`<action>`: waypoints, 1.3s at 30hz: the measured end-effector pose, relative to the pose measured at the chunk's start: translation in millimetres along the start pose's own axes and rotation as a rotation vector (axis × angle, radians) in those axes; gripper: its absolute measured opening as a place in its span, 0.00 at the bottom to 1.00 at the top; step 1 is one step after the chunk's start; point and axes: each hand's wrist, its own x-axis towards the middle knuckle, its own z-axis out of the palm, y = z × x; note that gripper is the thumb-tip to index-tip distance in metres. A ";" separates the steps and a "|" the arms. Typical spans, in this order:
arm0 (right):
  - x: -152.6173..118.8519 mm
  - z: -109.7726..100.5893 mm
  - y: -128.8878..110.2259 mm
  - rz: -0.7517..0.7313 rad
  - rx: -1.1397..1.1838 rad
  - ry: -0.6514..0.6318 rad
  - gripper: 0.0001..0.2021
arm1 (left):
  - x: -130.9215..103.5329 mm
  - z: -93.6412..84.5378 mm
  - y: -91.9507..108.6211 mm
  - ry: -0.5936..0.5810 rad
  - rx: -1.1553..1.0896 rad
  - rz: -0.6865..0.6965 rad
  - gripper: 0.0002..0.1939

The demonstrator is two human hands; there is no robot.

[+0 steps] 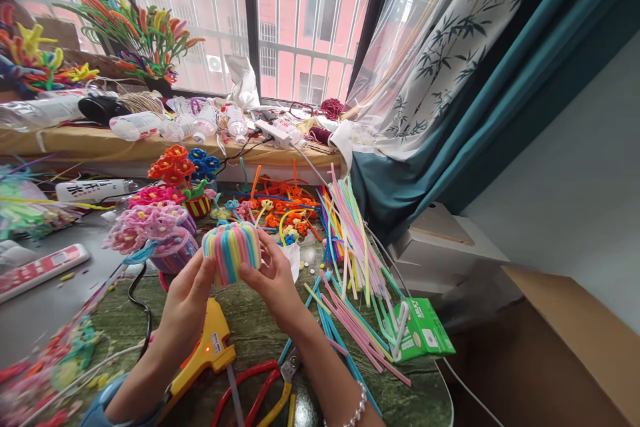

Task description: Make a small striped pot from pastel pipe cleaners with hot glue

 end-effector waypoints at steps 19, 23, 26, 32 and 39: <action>-3.7 0.0 -12.6 0.013 0.014 -0.037 0.35 | 0.1 -7.4 2.7 -0.099 0.311 0.539 0.25; -1.9 -3.5 -5.9 0.037 -0.041 -0.017 0.35 | -1.5 -7.2 0.0 -0.111 0.259 0.375 0.26; 1.8 -5.7 1.4 0.035 -0.107 0.018 0.31 | -3.0 -5.1 -0.2 -0.096 0.236 0.223 0.25; 6.5 -7.9 7.9 -0.066 -0.300 0.245 0.30 | -3.6 -0.6 5.1 0.000 0.132 0.131 0.21; 4.0 -13.9 29.4 -0.040 -0.758 0.077 0.34 | -1.1 -2.4 6.4 0.259 0.109 0.120 0.14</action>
